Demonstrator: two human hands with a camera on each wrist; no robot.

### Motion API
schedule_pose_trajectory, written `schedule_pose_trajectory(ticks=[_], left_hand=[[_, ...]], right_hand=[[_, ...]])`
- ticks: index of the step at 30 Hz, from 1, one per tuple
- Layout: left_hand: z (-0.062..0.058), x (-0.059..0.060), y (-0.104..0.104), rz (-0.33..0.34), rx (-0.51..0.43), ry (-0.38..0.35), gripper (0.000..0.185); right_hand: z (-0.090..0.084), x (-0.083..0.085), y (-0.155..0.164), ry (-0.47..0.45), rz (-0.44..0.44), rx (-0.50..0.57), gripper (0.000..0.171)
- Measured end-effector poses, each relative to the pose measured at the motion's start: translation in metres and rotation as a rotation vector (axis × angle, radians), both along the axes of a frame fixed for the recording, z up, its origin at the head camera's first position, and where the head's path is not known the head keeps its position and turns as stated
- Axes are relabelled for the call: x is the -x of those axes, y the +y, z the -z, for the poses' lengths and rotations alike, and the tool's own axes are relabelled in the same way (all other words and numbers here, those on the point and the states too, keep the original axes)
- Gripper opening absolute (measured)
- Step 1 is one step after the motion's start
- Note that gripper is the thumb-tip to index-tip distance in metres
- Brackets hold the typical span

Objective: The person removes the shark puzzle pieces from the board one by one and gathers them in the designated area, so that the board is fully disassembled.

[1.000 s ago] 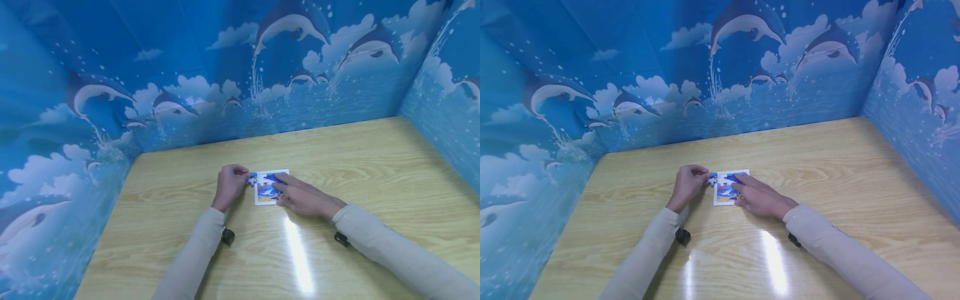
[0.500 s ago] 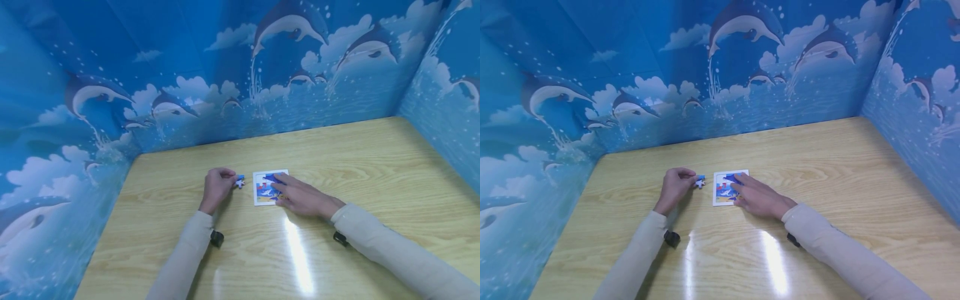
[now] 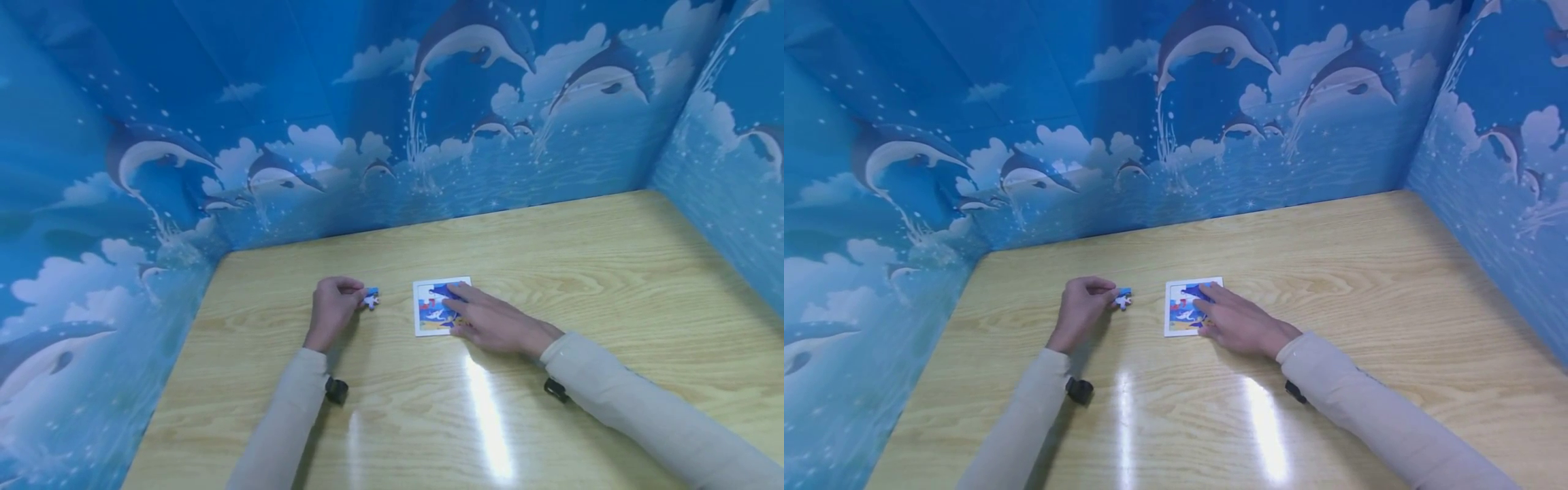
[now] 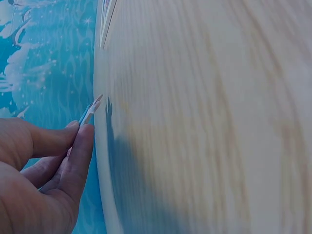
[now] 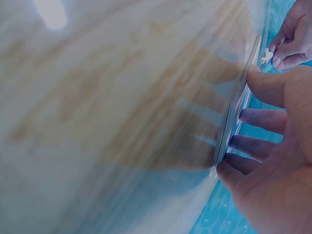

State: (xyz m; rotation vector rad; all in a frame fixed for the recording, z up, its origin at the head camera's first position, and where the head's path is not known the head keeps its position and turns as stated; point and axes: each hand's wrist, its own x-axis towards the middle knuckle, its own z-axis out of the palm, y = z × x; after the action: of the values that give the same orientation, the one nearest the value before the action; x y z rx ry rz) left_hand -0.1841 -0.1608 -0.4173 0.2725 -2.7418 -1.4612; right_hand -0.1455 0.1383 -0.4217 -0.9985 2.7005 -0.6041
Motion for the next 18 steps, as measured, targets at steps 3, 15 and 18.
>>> schedule_pose_trajectory(ticks=[3,15,18], left_hand=[[0.001,-0.001,-0.006,0.000,-0.002,0.004,0.011],[0.001,-0.002,-0.015,-0.036,0.033,-0.043,0.009],[0.002,-0.002,-0.015,-0.027,0.059,-0.028,0.009]], right_hand=[[0.000,0.000,0.000,-0.001,-0.002,0.001,0.060],[0.001,0.001,0.001,-0.028,0.001,0.007,0.061],[0.001,0.001,0.001,-0.028,0.000,0.007,0.061]])
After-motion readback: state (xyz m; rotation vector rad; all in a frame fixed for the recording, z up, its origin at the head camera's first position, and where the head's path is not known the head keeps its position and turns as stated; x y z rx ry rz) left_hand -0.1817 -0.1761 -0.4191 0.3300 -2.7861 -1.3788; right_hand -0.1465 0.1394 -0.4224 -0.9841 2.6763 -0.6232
